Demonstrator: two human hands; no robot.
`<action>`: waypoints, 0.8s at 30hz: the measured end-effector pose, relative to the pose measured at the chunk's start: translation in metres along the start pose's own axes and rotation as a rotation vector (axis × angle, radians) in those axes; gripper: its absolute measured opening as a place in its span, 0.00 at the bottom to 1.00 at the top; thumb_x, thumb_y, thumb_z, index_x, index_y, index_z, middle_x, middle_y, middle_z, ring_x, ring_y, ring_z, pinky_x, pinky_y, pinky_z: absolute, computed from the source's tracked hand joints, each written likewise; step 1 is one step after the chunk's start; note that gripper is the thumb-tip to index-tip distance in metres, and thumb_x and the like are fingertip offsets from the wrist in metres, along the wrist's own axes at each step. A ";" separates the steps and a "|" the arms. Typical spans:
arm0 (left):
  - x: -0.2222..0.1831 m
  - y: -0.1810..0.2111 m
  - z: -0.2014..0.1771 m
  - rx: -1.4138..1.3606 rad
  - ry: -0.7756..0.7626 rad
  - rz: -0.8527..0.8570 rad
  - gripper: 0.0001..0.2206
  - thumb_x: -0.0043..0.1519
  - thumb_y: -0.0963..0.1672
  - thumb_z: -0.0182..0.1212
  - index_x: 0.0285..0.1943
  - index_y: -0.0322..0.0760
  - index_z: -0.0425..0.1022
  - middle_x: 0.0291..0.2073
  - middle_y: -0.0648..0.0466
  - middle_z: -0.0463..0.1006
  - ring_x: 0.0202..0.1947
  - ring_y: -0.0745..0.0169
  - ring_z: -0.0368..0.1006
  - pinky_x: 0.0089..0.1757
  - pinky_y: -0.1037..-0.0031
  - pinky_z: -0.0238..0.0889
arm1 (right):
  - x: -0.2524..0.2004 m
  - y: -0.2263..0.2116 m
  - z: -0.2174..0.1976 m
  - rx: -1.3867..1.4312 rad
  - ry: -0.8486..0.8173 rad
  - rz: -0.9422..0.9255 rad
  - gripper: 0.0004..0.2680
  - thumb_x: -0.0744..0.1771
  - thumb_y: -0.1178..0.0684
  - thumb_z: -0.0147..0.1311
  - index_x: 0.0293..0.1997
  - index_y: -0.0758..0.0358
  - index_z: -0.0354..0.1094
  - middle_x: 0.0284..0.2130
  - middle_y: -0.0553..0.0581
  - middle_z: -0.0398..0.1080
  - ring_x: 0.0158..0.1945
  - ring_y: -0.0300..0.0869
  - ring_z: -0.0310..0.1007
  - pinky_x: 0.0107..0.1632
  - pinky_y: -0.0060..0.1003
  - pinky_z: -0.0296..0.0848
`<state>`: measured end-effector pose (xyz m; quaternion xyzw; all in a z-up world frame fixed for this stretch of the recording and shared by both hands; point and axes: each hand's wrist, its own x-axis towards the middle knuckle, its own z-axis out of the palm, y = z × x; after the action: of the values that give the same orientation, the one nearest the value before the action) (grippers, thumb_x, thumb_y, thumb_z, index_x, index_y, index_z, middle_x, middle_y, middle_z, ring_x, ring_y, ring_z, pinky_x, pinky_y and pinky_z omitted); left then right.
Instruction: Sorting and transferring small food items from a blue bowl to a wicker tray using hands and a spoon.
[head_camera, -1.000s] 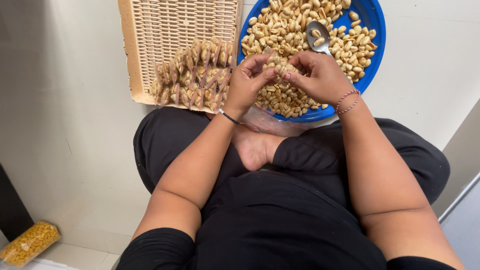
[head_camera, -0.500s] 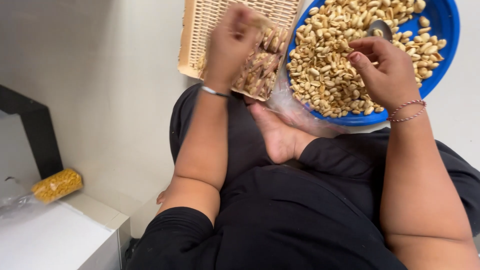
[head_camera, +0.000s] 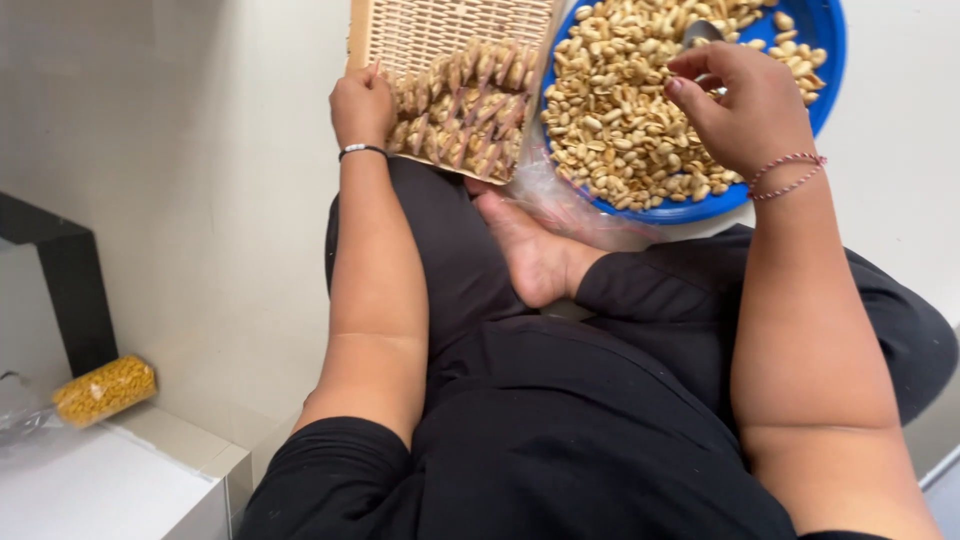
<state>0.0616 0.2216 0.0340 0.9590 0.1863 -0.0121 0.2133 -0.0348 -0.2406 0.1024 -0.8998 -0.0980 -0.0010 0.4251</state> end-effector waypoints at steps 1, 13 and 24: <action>-0.005 0.009 -0.004 -0.006 -0.007 0.009 0.14 0.59 0.44 0.55 0.46 0.40 0.85 0.36 0.49 0.86 0.32 0.56 0.81 0.39 0.67 0.73 | -0.001 0.000 -0.003 -0.008 0.007 0.008 0.06 0.71 0.61 0.63 0.53 0.73 0.78 0.42 0.64 0.78 0.40 0.49 0.77 0.40 0.41 0.73; -0.017 0.012 0.008 0.190 0.089 0.059 0.25 0.66 0.55 0.44 0.60 0.40 0.77 0.47 0.49 0.85 0.47 0.46 0.79 0.45 0.59 0.70 | -0.009 -0.014 0.017 -0.221 -0.322 0.033 0.04 0.67 0.53 0.63 0.41 0.58 0.81 0.32 0.55 0.78 0.30 0.49 0.76 0.38 0.44 0.74; -0.056 0.067 -0.021 0.001 0.456 0.567 0.10 0.63 0.46 0.64 0.51 0.42 0.78 0.46 0.56 0.82 0.44 0.51 0.78 0.46 0.63 0.72 | -0.035 -0.026 0.098 -0.504 -0.453 -0.001 0.07 0.63 0.45 0.58 0.37 0.49 0.80 0.31 0.54 0.78 0.31 0.53 0.77 0.32 0.46 0.72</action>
<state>0.0321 0.1544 0.0859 0.9507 -0.0444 0.2616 0.1607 -0.0813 -0.1558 0.0572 -0.9539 -0.1872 0.1744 0.1566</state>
